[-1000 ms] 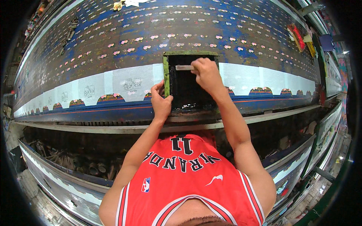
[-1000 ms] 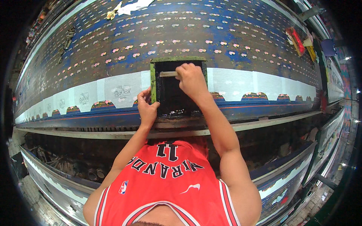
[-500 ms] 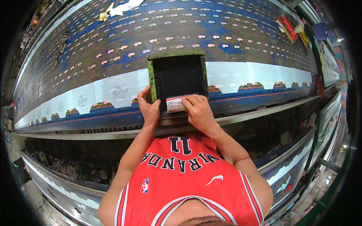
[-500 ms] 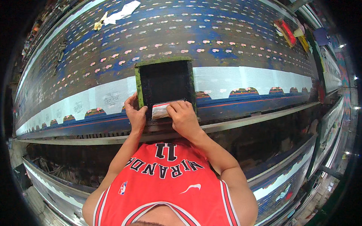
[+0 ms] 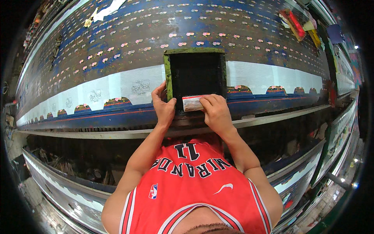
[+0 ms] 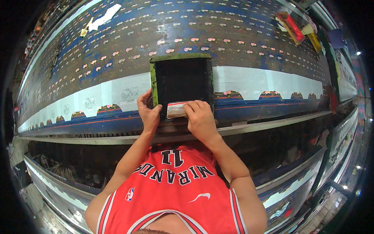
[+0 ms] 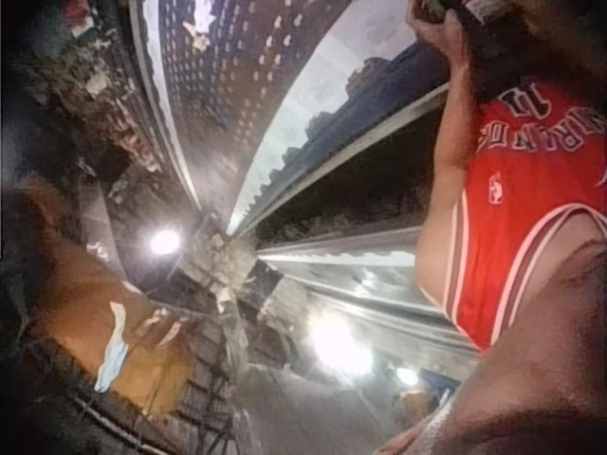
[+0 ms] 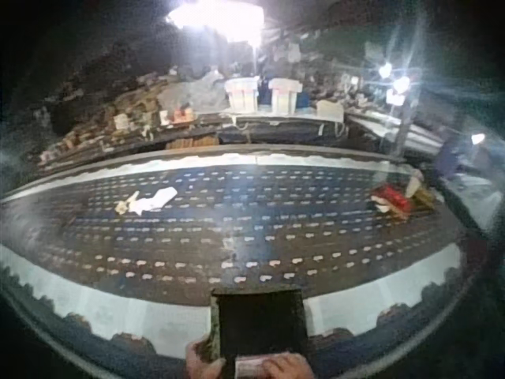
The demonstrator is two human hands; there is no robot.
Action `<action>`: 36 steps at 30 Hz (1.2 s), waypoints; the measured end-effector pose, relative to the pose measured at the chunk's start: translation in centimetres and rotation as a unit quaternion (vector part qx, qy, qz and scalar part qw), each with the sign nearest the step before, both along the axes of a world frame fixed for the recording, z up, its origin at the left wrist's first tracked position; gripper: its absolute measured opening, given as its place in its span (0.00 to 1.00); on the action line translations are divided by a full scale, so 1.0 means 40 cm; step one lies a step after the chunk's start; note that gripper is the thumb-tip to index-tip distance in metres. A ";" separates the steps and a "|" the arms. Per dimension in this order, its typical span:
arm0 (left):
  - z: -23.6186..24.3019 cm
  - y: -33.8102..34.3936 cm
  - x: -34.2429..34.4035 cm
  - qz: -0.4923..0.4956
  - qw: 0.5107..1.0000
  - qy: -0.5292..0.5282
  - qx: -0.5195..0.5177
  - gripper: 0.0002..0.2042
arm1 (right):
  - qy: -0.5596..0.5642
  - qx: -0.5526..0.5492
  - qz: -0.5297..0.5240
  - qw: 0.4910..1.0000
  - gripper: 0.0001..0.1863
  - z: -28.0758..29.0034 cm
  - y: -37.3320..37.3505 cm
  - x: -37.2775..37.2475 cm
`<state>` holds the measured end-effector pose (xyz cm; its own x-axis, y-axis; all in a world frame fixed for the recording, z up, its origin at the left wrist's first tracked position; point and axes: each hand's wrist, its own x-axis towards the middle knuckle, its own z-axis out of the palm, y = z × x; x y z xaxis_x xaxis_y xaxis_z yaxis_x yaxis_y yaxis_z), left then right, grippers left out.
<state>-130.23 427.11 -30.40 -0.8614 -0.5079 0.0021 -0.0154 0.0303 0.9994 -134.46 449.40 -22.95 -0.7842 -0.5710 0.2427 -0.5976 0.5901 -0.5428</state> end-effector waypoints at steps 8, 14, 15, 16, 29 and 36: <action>0.004 0.035 -0.023 0.015 0.996 -0.074 -0.040 0.35 | -0.033 0.005 0.046 0.998 0.18 -0.008 0.054 -0.034; 0.009 0.036 -0.026 0.018 0.994 -0.090 -0.060 0.35 | -0.053 0.015 0.081 0.995 0.12 0.016 0.038 -0.161; 0.008 0.034 -0.025 0.014 0.993 -0.096 -0.074 0.35 | -0.034 0.019 0.065 0.997 0.11 0.010 0.018 -0.200; 0.008 0.034 -0.026 0.012 0.991 -0.101 -0.088 0.35 | -0.015 0.024 0.051 0.998 0.11 0.005 -0.002 -0.238; 0.006 0.045 -0.027 0.023 0.992 -0.103 -0.070 0.33 | -0.007 0.013 0.037 0.999 0.20 -0.027 0.062 0.002; -0.024 0.131 -0.025 0.018 0.998 0.014 -0.050 0.36 | -0.035 -0.009 0.035 0.999 0.20 0.010 0.154 -0.051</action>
